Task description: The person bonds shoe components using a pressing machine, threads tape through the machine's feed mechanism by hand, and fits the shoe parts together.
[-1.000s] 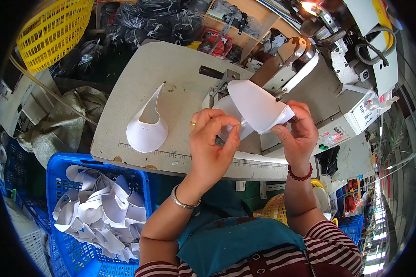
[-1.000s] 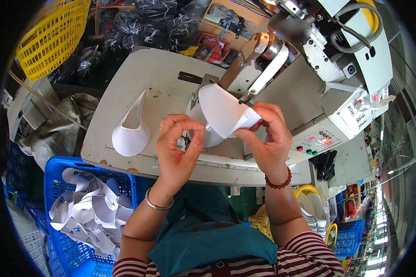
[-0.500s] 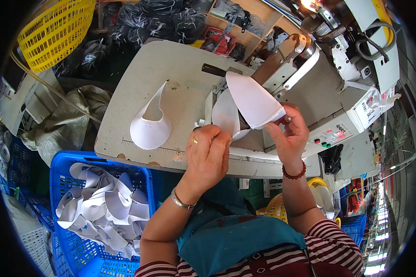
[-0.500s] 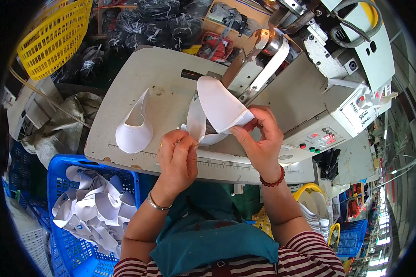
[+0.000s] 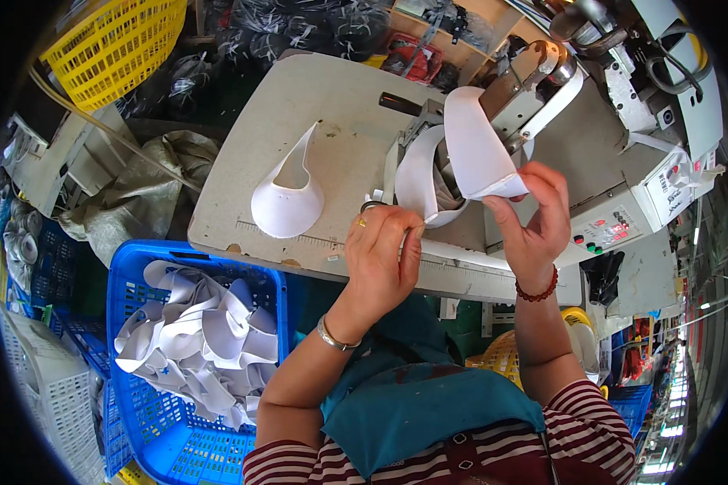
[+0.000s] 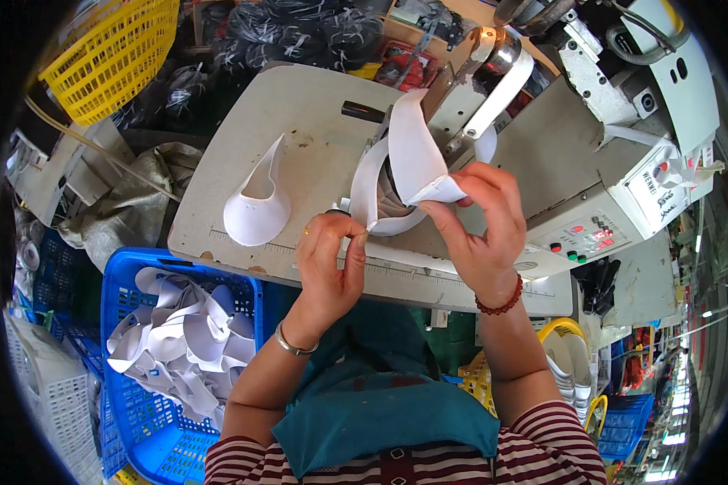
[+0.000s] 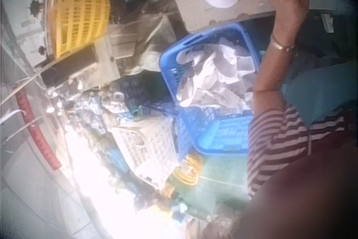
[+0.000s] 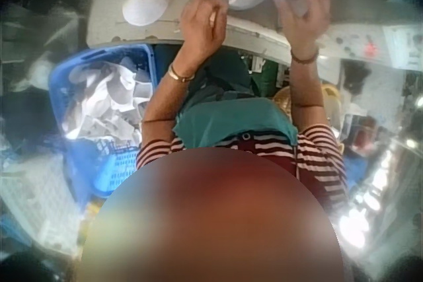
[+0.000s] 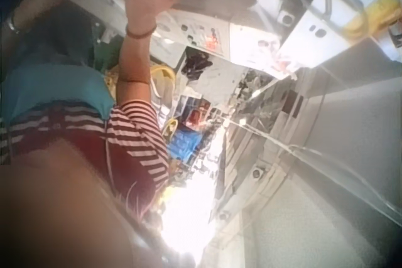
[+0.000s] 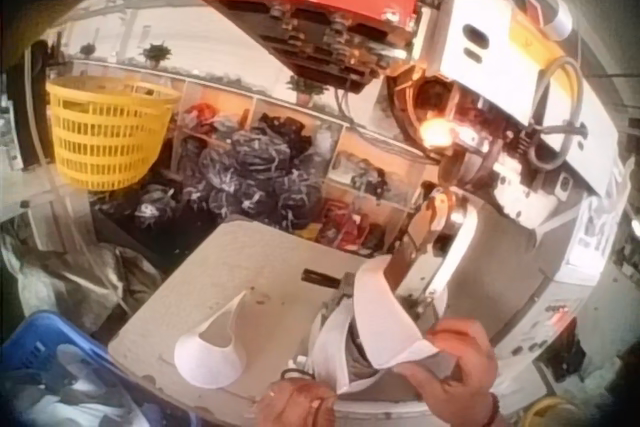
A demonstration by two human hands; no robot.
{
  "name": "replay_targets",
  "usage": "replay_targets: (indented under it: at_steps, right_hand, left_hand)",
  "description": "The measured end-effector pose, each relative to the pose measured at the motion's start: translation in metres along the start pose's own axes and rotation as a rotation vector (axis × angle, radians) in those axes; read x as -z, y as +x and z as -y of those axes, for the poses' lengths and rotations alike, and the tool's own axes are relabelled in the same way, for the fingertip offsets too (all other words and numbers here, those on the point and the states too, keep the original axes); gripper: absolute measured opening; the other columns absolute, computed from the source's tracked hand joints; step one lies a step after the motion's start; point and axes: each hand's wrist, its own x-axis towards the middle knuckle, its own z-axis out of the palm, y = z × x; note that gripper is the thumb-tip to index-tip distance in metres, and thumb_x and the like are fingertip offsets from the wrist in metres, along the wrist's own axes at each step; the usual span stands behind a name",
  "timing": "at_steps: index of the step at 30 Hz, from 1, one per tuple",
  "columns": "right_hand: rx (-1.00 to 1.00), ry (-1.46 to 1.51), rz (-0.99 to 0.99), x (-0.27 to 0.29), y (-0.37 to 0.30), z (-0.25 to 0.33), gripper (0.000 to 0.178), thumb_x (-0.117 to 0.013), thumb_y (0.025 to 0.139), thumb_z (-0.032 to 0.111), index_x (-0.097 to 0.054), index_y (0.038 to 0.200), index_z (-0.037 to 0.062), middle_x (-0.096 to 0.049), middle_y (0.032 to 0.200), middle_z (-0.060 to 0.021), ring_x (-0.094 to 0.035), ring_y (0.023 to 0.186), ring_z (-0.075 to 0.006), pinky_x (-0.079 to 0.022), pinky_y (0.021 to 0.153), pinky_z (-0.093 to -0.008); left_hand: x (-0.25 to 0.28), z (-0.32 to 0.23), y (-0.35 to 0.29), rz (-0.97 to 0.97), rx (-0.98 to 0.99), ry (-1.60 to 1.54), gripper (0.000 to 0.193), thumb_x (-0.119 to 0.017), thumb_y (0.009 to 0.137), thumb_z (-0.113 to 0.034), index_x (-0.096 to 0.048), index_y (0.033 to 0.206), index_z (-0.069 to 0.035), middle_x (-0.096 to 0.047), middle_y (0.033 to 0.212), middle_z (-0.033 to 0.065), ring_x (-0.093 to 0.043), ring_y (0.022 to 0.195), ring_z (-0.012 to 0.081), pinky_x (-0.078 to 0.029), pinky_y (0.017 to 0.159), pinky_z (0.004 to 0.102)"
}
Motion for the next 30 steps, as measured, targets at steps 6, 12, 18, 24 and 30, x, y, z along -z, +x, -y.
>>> replay_targets:
  at_steps: [6, 12, 18, 24, 30]
  right_hand:
    - [0.027, -0.078, -0.138, 0.002, 0.019, -0.003, 0.036, -0.078, 0.067, 0.0, -0.059, 0.097, -0.0007, -0.056, 0.099, -0.0104, -0.05, 0.067, -0.0123, -0.044, 0.058, -0.0234]
    - [-0.017, 0.068, -0.227, 0.009, 0.03, -0.01, 0.039, -0.076, 0.068, -0.001, -0.059, 0.103, -0.0011, -0.056, 0.103, -0.0111, -0.05, 0.069, -0.0112, -0.043, 0.063, -0.0228]
    - [-0.053, -0.031, -0.178, 0.007, 0.016, -0.015, 0.049, -0.076, 0.067, -0.004, -0.055, 0.111, -0.0001, -0.054, 0.107, -0.0111, -0.051, 0.068, -0.0109, -0.044, 0.063, -0.0215]
    - [-0.189, 0.335, -0.397, -0.018, 0.003, -0.003, 0.042, -0.071, 0.07, -0.007, -0.053, 0.106, 0.0009, -0.05, 0.109, -0.0123, -0.054, 0.071, -0.0117, -0.044, 0.065, -0.0217]
    - [0.095, -0.044, -0.048, -0.012, -0.02, -0.007, 0.026, -0.069, 0.067, -0.01, -0.056, 0.085, 0.0028, -0.05, 0.103, -0.014, -0.058, 0.076, -0.0218, -0.046, 0.064, -0.0282]
  left_hand:
    - [0.003, -0.004, 0.006, -0.008, -0.007, 0.021, 0.009, -0.06, 0.078, 0.002, -0.054, 0.084, -0.002, -0.057, 0.08, 0.0121, -0.055, 0.072, 0.0283, -0.043, 0.065, 0.0344]
    - [0.001, -0.006, 0.01, -0.029, 0.019, -0.01, 0.013, -0.062, 0.074, 0.001, -0.056, 0.085, -0.004, -0.056, 0.079, 0.0103, -0.054, 0.069, 0.0278, -0.04, 0.062, 0.0355]
    - [-0.002, -0.018, 0.026, 0.015, -0.025, -0.031, 0.009, -0.06, 0.078, 0.003, -0.054, 0.083, -0.001, -0.056, 0.078, 0.0113, -0.054, 0.063, 0.0242, -0.043, 0.056, 0.0316]
    - [-0.011, -0.025, 0.024, 0.056, 0.023, -0.047, 0.01, -0.059, 0.079, 0.003, -0.053, 0.085, -0.002, -0.054, 0.076, 0.0104, -0.053, 0.057, 0.0236, -0.042, 0.052, 0.0311]
    - [-0.009, -0.024, 0.021, 0.053, 0.006, -0.018, 0.009, -0.059, 0.08, 0.002, -0.053, 0.086, -0.002, -0.054, 0.076, 0.0108, -0.052, 0.057, 0.0244, -0.041, 0.051, 0.0321]
